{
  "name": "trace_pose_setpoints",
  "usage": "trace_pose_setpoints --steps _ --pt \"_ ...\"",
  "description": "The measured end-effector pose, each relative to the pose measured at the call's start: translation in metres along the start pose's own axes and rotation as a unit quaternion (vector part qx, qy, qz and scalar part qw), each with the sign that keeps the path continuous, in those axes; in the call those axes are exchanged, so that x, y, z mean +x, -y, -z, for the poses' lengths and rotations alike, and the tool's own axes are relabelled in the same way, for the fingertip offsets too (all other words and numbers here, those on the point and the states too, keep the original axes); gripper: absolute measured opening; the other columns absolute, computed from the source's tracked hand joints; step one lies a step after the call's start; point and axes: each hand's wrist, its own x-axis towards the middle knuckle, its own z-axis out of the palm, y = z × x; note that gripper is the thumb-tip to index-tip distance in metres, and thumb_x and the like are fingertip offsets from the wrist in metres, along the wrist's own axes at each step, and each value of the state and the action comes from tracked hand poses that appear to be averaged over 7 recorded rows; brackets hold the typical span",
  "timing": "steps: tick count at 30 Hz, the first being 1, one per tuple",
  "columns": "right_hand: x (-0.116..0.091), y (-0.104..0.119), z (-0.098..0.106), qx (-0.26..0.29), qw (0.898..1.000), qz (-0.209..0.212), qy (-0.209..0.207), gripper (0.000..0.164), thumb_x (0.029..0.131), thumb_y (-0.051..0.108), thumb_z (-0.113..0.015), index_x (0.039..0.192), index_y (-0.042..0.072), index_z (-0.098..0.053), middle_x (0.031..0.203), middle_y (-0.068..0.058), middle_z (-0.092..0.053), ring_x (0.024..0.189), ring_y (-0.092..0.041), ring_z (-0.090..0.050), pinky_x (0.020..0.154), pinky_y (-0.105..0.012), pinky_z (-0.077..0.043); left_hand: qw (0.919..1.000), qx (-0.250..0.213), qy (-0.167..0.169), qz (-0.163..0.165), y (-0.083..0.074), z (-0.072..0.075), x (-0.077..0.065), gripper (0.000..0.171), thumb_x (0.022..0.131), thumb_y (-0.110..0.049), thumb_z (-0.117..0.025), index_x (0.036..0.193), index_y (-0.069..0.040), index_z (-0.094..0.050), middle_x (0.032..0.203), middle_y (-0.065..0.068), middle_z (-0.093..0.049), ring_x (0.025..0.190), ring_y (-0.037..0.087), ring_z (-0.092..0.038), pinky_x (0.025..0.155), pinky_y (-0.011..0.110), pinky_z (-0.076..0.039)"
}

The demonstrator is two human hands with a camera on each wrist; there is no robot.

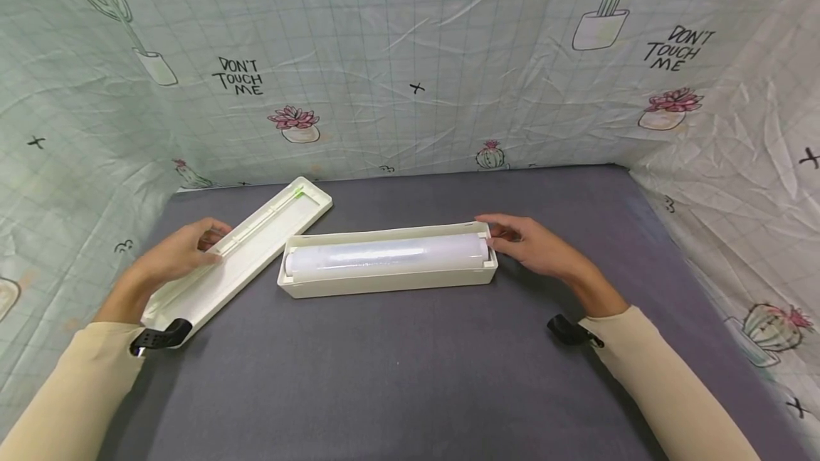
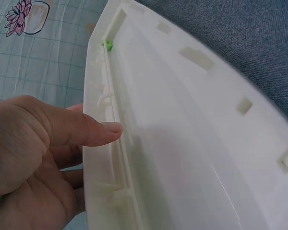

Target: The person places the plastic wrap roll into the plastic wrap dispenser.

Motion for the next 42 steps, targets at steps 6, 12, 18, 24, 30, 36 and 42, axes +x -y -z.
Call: trace_pose_setpoints --steps 6,12,18,24,30,36,42 --pt "0.0 0.0 0.0 0.004 1.0 -0.003 0.002 0.046 0.106 0.02 -0.056 0.151 0.014 -0.049 0.123 -0.01 -0.064 0.113 -0.026 -0.059 0.088 -0.032 -0.049 1.0 -0.003 -0.003 -0.004 -0.003 0.001 0.0 0.052 0.089 0.006 -0.07 0.137 0.008 -0.049 0.127 0.031 -0.059 0.116 0.043 -0.057 0.091 0.037 -0.047" --pt "0.002 0.001 0.001 0.0 1.0 -0.003 0.003 0.047 0.106 0.02 -0.056 0.152 0.013 -0.048 0.125 -0.011 -0.064 0.114 -0.027 -0.059 0.089 -0.033 -0.049 0.9999 0.009 0.012 -0.004 -0.008 0.002 -0.001 0.057 0.091 0.003 -0.07 0.144 0.005 -0.049 0.132 0.029 -0.059 0.118 0.042 -0.058 0.095 0.049 -0.046" --pt "0.004 0.002 0.004 -0.006 1.0 -0.004 0.003 0.047 0.106 0.018 -0.056 0.152 0.011 -0.048 0.127 -0.013 -0.064 0.116 -0.029 -0.059 0.09 -0.037 -0.05 0.9995 -0.02 0.017 -0.017 -0.013 0.007 -0.001 0.05 0.092 0.001 -0.069 0.14 0.004 -0.055 0.131 0.025 -0.063 0.113 0.036 -0.062 0.088 0.025 -0.049" --pt "0.005 0.003 0.007 -0.007 1.0 -0.004 0.004 0.047 0.106 0.018 -0.056 0.152 0.012 -0.048 0.126 -0.013 -0.064 0.117 -0.029 -0.059 0.09 -0.036 -0.049 0.9971 -0.065 0.018 -0.036 -0.013 0.009 0.0 0.048 0.091 0.006 -0.069 0.137 0.0 -0.058 0.116 0.022 -0.069 0.103 0.022 -0.066 0.08 0.02 -0.051" --pt "0.006 0.004 0.009 -0.002 1.0 -0.007 0.016 0.049 0.106 0.019 -0.056 0.153 0.011 -0.047 0.127 -0.013 -0.064 0.116 -0.028 -0.059 0.09 -0.031 -0.049 0.9972 -0.073 0.015 -0.011 -0.014 0.011 -0.001 0.049 0.092 0.005 -0.067 0.139 -0.003 -0.056 0.122 0.022 -0.066 0.106 0.027 -0.063 0.082 0.021 -0.051" --pt "0.009 0.007 0.012 -0.009 1.0 -0.012 0.025 0.05 0.105 0.019 -0.058 0.152 0.01 -0.047 0.13 -0.014 -0.065 0.119 -0.029 -0.06 0.092 -0.037 -0.05 0.9985 -0.055 0.0 0.003 -0.018 0.014 0.001 0.044 0.095 -0.001 -0.066 0.138 -0.004 -0.058 0.126 0.022 -0.064 0.106 0.029 -0.061 0.083 0.02 -0.048" --pt "0.009 0.017 0.02 -0.04 0.999 -0.029 -0.002 0.045 0.103 0.023 -0.062 0.147 0.015 -0.055 0.124 -0.009 -0.068 0.115 -0.026 -0.064 0.092 -0.038 -0.051 0.9991 -0.03 -0.025 -0.014 -0.022 0.019 0.005 0.038 0.097 -0.001 -0.064 0.135 -0.003 -0.062 0.125 0.021 -0.066 0.107 0.03 -0.062 0.081 0.018 -0.048"
